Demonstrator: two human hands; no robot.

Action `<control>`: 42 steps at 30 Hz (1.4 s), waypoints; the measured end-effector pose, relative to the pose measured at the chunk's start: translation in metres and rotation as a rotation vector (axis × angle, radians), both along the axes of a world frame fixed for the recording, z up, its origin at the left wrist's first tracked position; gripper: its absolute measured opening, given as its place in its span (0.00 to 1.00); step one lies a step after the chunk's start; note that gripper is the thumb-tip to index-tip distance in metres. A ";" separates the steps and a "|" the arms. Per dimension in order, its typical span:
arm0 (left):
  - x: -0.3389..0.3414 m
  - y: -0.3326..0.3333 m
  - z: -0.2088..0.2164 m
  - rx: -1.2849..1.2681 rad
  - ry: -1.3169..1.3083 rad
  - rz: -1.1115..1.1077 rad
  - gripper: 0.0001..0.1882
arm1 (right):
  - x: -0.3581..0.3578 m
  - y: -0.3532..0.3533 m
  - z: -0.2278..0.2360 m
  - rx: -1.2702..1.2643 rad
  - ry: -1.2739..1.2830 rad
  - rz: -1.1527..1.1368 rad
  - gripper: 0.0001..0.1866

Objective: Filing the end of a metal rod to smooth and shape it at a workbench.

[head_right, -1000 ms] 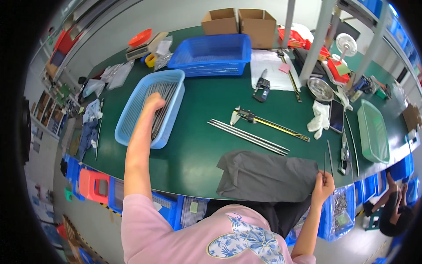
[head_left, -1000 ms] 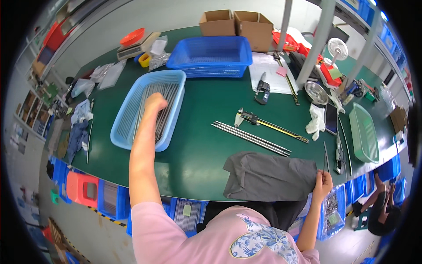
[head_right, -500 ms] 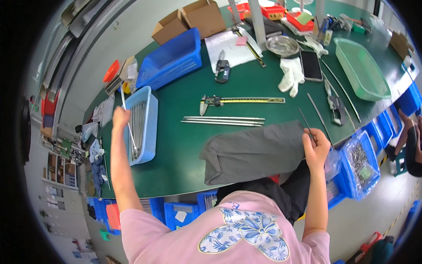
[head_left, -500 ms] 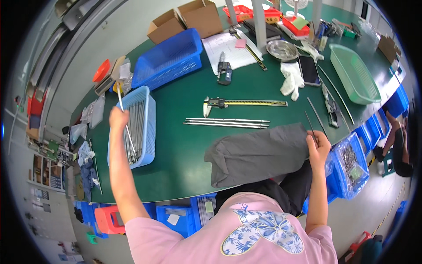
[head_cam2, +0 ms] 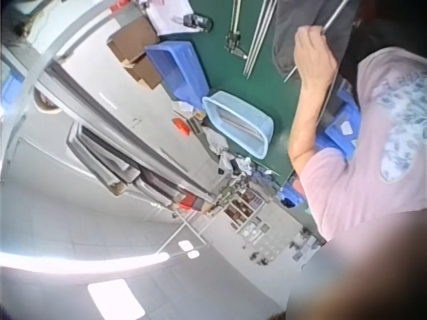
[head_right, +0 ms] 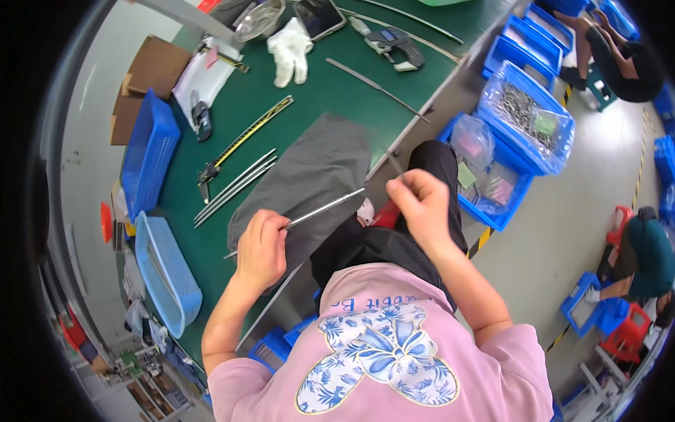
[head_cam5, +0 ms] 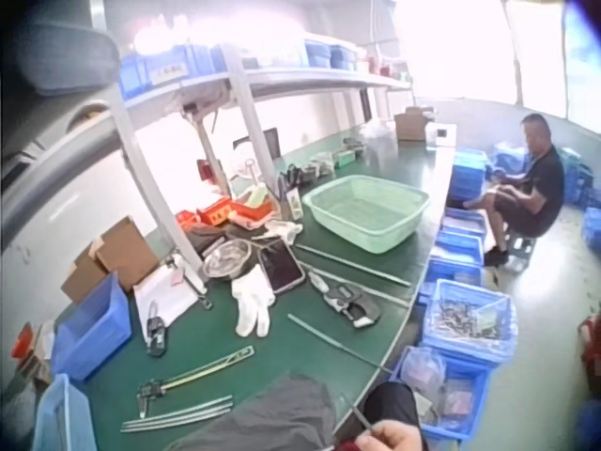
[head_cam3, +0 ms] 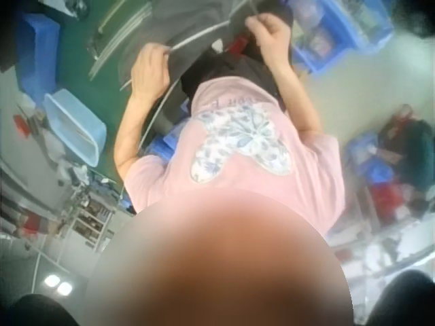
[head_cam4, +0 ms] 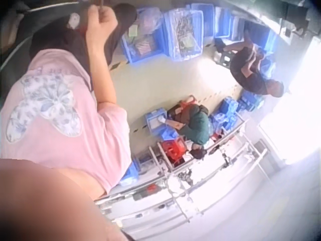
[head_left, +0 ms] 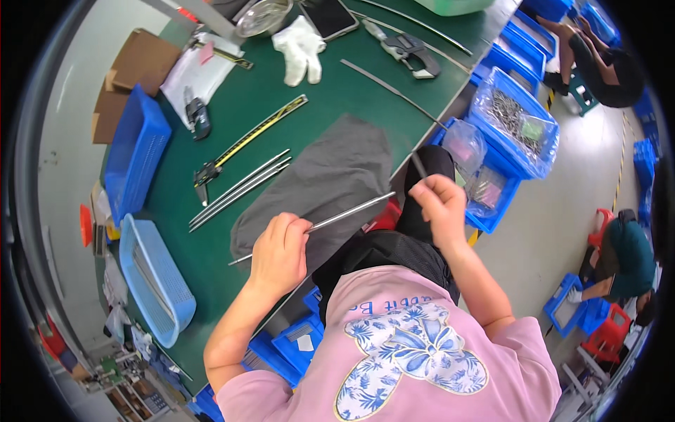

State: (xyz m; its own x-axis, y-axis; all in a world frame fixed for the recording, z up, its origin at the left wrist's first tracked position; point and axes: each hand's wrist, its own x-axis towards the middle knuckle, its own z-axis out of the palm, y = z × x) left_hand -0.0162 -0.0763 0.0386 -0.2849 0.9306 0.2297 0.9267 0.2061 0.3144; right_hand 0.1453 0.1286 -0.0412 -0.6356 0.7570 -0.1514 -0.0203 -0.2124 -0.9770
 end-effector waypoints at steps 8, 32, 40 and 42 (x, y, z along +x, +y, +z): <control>-0.004 0.004 -0.017 -0.029 0.219 -0.077 0.14 | -0.019 -0.023 0.007 -0.103 -0.062 -0.073 0.15; 0.006 0.066 -0.029 0.195 -0.126 -0.262 0.10 | -0.022 -0.044 0.008 -0.016 0.059 -0.144 0.14; 0.003 0.069 -0.032 0.256 -0.186 -0.253 0.11 | -0.022 -0.046 0.010 0.016 0.040 -0.179 0.14; 0.003 0.069 -0.033 0.258 -0.197 -0.252 0.11 | -0.018 -0.050 0.012 0.001 0.029 -0.183 0.13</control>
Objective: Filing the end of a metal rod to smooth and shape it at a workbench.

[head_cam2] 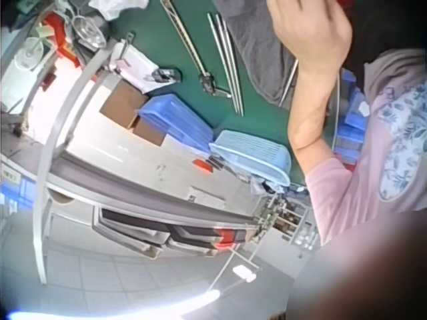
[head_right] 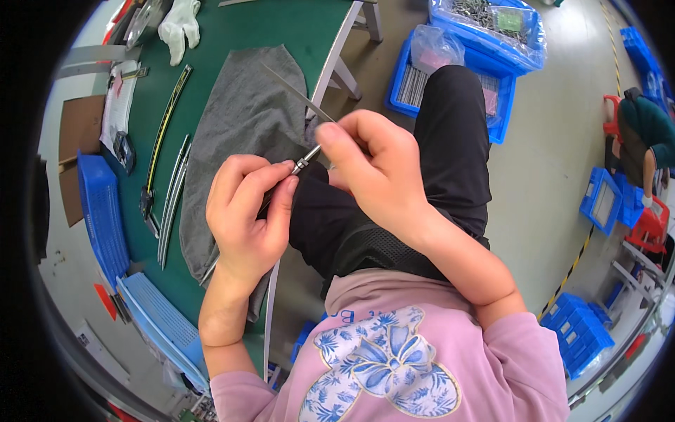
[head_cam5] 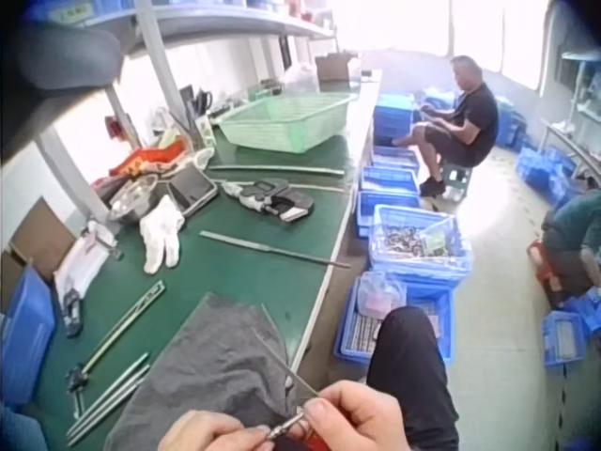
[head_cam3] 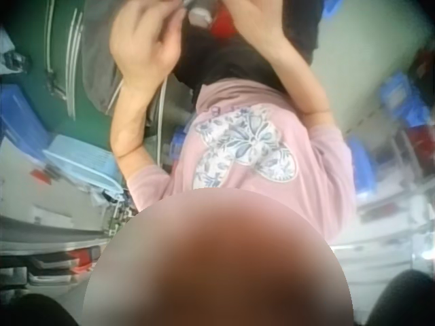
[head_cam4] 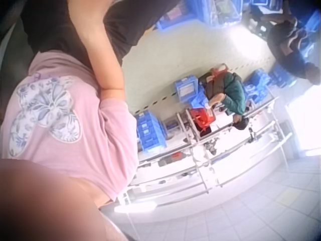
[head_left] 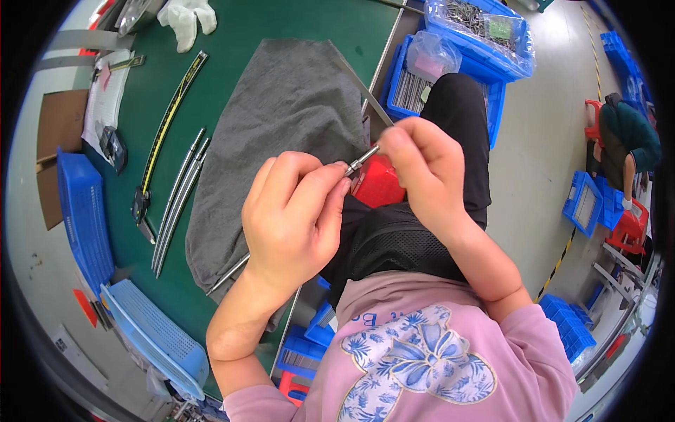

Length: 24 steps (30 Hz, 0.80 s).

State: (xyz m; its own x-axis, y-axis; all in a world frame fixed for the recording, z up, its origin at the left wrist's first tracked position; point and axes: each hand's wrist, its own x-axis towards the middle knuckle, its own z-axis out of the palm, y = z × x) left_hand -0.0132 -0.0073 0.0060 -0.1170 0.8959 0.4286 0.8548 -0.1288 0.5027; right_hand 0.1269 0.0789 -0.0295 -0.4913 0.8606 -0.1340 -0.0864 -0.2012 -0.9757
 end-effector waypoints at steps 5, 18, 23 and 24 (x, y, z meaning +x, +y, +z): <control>-0.001 0.000 0.001 0.000 -0.001 0.003 0.10 | 0.030 -0.015 -0.007 0.181 0.011 0.065 0.09; 0.000 0.001 -0.002 0.030 0.083 -0.004 0.11 | 0.025 -0.029 -0.015 0.373 -0.095 0.137 0.05; 0.003 0.001 -0.003 0.039 0.014 0.022 0.12 | 0.025 -0.029 -0.014 0.407 -0.124 0.120 0.05; 0.003 0.001 -0.004 0.032 -0.017 0.028 0.11 | 0.026 -0.028 -0.015 0.420 -0.120 0.133 0.05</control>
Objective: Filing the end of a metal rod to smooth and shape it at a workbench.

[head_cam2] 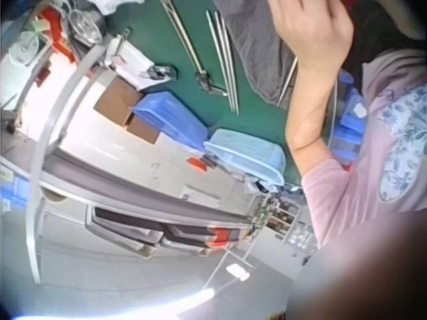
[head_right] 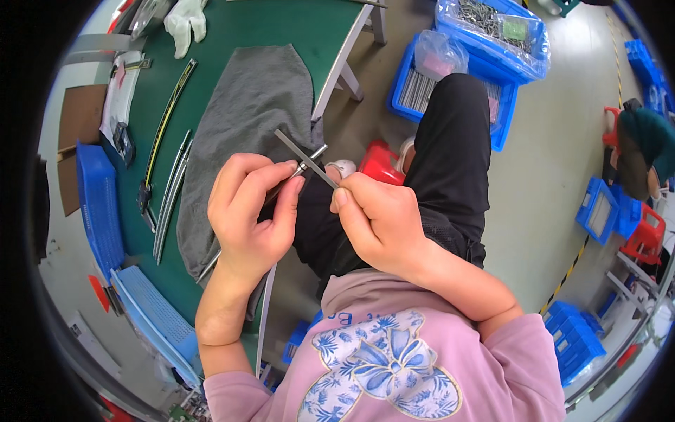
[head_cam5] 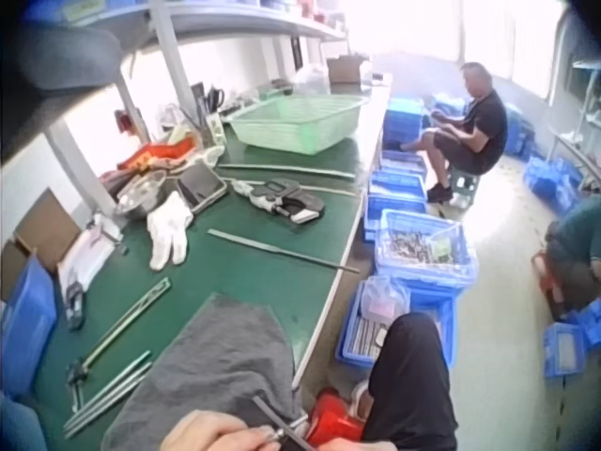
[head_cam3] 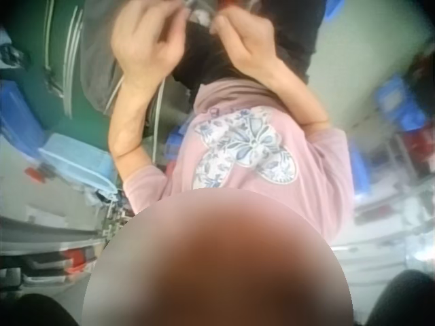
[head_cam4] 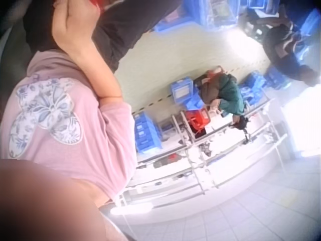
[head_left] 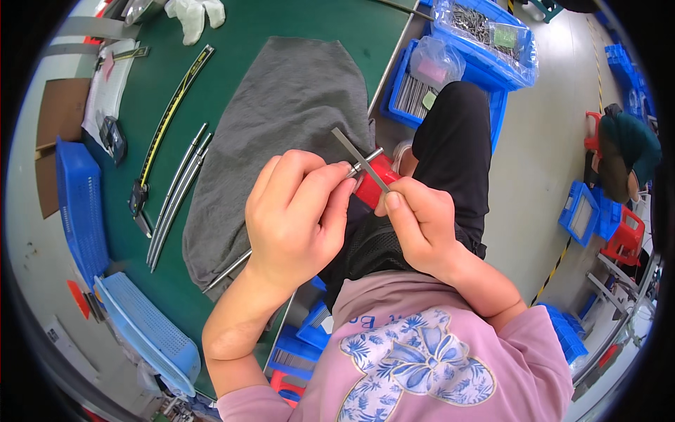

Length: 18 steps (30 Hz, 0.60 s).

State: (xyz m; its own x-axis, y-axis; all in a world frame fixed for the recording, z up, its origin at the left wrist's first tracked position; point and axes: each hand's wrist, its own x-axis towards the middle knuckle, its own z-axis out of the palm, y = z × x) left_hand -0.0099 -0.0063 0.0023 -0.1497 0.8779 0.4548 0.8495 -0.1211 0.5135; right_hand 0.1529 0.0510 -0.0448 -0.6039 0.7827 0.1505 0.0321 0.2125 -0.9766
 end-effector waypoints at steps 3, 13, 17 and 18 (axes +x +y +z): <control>0.000 -0.001 -0.001 -0.006 -0.043 0.011 0.11 | 0.002 0.000 0.000 -0.002 0.005 0.025 0.05; 0.000 0.001 -0.001 0.000 -0.051 -0.032 0.08 | -0.002 0.007 0.008 -0.044 -0.034 0.067 0.07; 0.000 0.002 -0.001 0.016 -0.057 -0.032 0.07 | -0.004 0.009 0.017 -0.056 -0.083 0.072 0.07; 0.000 0.001 -0.001 0.010 -0.054 -0.034 0.07 | 0.000 0.006 0.018 -0.067 -0.087 0.075 0.07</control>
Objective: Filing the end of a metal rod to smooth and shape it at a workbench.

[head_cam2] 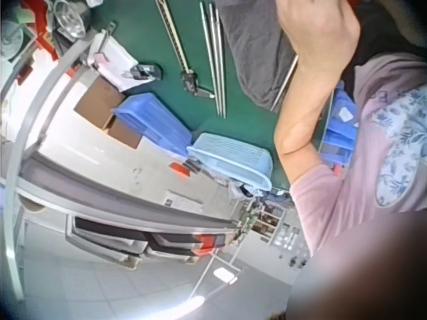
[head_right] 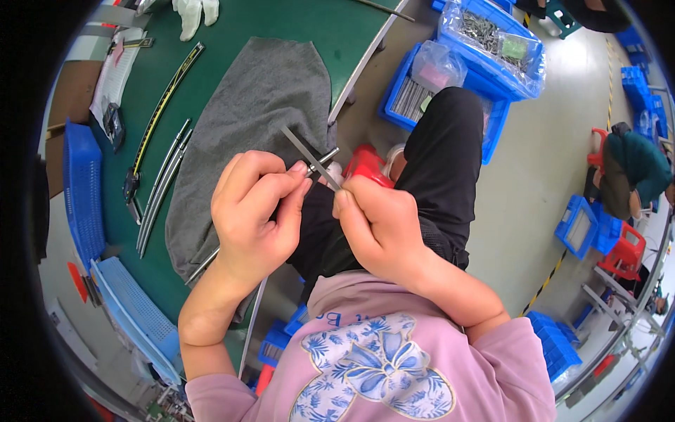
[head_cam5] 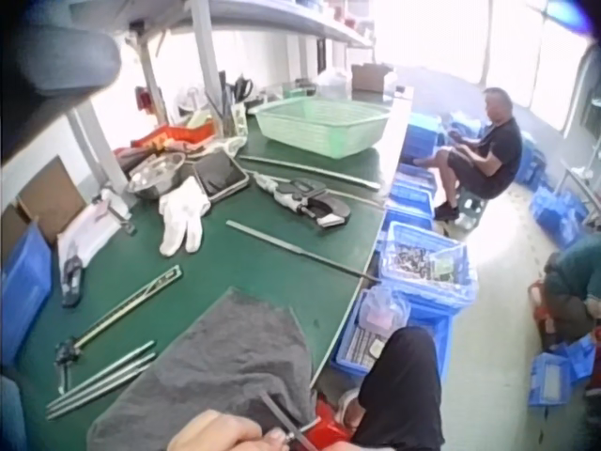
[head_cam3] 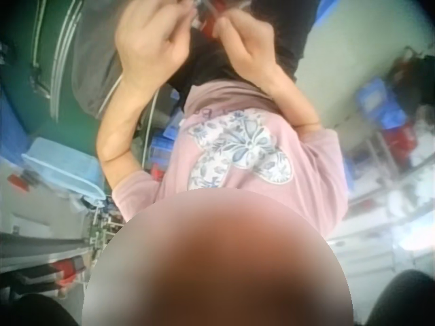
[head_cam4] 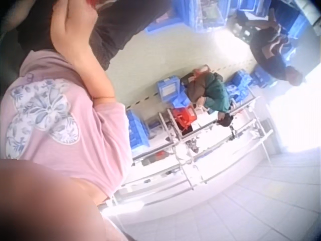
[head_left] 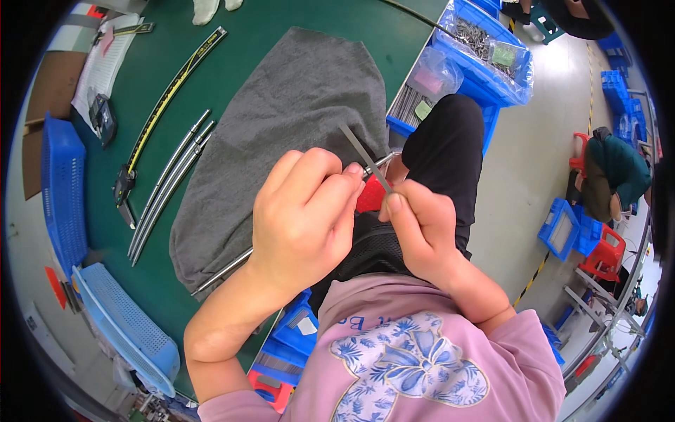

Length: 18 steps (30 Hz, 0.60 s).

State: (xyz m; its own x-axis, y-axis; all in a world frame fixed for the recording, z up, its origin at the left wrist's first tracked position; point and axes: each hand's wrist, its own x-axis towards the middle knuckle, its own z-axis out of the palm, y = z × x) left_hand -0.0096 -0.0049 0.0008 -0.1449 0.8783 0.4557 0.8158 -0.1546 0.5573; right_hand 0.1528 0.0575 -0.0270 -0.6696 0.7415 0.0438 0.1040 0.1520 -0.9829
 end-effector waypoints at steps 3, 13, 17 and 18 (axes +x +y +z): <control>0.001 0.001 0.000 0.000 0.006 -0.007 0.07 | 0.000 -0.001 -0.004 -0.001 0.026 -0.015 0.07; 0.000 0.001 0.000 -0.001 -0.010 -0.020 0.07 | -0.005 0.004 -0.001 -0.025 0.019 0.006 0.08; -0.001 0.001 0.000 0.002 -0.012 -0.013 0.07 | -0.003 0.004 -0.002 -0.027 0.013 0.014 0.08; 0.000 0.001 0.000 -0.003 -0.022 -0.017 0.07 | 0.005 0.000 -0.004 -0.049 -0.006 0.019 0.08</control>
State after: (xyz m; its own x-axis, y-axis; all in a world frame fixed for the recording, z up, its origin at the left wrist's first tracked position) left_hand -0.0096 -0.0040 0.0010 -0.1395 0.8822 0.4497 0.8007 -0.1667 0.5754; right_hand 0.1576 0.0580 -0.0306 -0.6838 0.7296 0.0036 0.1076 0.1057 -0.9886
